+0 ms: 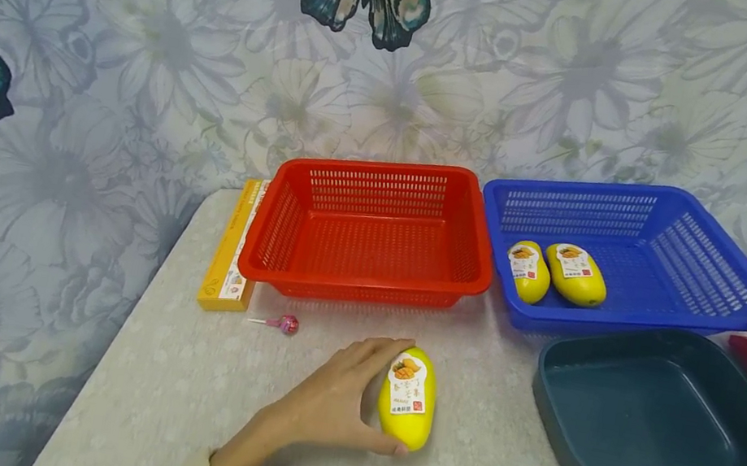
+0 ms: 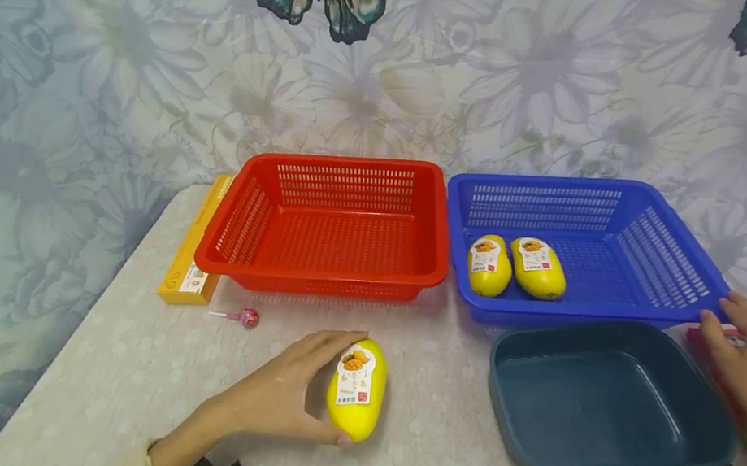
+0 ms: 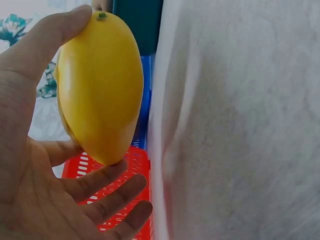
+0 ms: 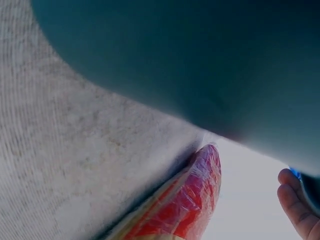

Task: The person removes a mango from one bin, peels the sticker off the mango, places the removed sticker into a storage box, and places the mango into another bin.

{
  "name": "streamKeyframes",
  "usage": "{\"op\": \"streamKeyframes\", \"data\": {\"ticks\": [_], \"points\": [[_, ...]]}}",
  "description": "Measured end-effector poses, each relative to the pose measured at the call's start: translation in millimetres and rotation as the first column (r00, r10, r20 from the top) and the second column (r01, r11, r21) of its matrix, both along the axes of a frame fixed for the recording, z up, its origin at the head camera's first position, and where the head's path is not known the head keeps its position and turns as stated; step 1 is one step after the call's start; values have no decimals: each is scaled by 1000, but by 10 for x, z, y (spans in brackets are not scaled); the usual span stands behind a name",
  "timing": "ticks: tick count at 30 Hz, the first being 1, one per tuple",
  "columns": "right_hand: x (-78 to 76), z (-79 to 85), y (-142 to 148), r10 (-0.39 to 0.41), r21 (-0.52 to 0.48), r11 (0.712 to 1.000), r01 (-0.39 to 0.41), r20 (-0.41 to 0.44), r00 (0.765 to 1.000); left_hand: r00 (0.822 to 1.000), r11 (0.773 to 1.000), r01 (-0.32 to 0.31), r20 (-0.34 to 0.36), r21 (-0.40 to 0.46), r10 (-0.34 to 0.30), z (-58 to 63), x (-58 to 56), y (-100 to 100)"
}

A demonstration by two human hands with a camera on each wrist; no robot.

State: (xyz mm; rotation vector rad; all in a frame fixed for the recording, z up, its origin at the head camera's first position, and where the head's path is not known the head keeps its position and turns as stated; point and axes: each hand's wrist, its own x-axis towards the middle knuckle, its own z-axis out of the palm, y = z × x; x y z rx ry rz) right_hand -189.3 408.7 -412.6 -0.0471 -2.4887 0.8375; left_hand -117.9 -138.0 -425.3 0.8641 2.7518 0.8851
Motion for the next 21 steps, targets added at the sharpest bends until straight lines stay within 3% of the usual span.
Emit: {"op": "streamKeyframes", "data": {"ticks": [2, 6, 10, 16, 17, 20, 21], "points": [[-2, -70, 33, -16, -62, 998, 17, 6, 1000, 1000, 1000, -4, 0, 1, 4, -12, 1, 0], [-15, -150, 76, -36, -74, 997, 36, 4, 999, 1000, 1000, -10, 0, -4, 10, -48, 7, 7], [-34, -65, 44, 33, 15, 999, -33, -66, 997, 1000, 1000, -22, 2, -12, 22, -85, 19, 10], [-33, 29, 87, 126, 147, 982, -116, -55, 991, 1000, 999, -24, -21, -36, 24, -159, 20, 8], [-27, 26, 114, 152, 166, 977, -137, -83, 985, 999, 999, -23, -25, -37, 22, -170, 17, 8], [-8, 40, 159, 170, 209, 968, -140, -135, 976, 999, 999, -19, -31, -42, 18, -191, 5, 11], [21, 81, 147, 143, 217, 969, -117, -109, 984, 999, 999, -19, -28, -42, 18, -193, 1, 10]]}}
